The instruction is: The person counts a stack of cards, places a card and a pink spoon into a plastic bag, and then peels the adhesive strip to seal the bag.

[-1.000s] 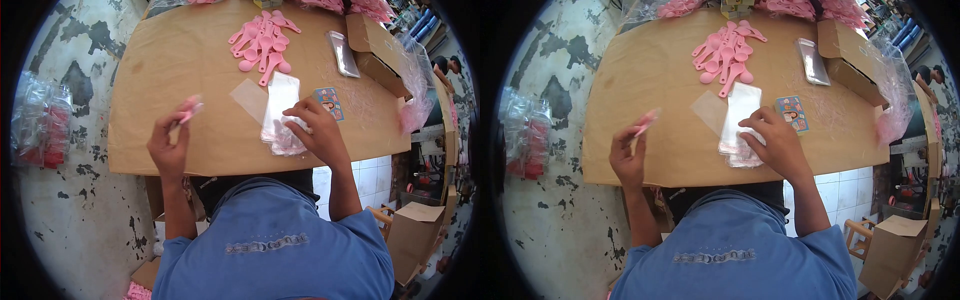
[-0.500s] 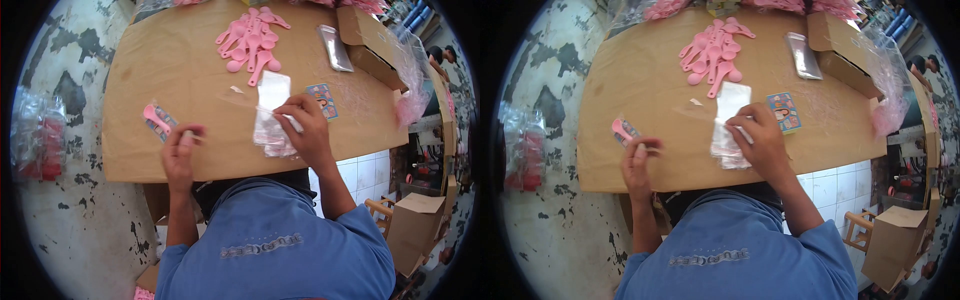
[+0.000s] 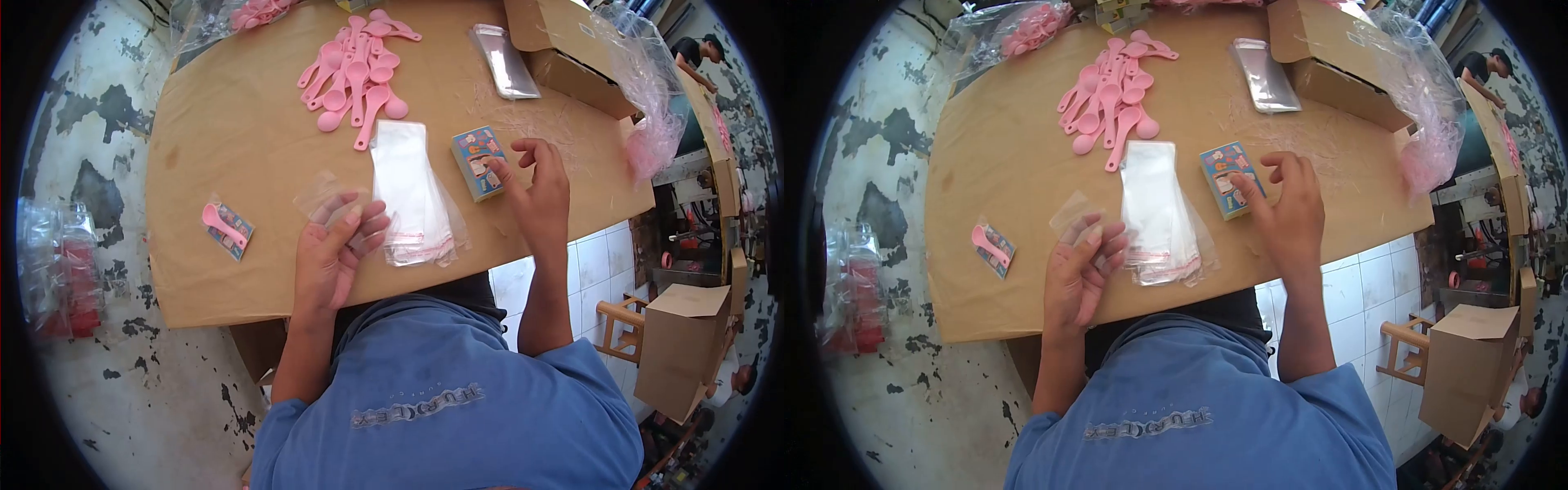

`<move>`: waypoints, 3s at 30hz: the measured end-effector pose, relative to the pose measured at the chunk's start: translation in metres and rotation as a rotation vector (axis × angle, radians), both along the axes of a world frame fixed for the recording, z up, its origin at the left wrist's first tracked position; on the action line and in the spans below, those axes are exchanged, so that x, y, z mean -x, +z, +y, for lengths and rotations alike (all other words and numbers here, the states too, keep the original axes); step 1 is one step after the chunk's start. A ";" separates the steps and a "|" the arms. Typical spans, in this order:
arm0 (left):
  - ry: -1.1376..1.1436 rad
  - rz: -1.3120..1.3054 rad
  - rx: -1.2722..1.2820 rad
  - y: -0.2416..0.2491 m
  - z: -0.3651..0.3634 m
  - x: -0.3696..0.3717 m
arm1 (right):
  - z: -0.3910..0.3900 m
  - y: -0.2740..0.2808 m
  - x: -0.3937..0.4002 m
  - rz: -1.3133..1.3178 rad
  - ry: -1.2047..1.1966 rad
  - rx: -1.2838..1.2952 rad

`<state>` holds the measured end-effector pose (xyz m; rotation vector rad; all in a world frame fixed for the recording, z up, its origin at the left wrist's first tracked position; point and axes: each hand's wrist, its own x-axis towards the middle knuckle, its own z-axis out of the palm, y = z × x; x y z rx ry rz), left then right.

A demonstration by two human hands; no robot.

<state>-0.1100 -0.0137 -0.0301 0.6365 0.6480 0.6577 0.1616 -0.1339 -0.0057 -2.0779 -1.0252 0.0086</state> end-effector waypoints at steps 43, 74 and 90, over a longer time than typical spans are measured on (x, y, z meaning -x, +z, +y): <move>0.235 -0.172 -0.083 -0.004 -0.006 -0.015 | 0.009 -0.013 0.098 0.968 0.284 -0.382; 0.106 -0.171 -0.164 0.002 -0.024 -0.029 | 0.032 -0.023 0.107 1.037 0.500 -0.330; 0.239 -0.506 -0.147 0.015 -0.011 -0.015 | 0.023 -0.012 0.133 1.211 0.514 -0.240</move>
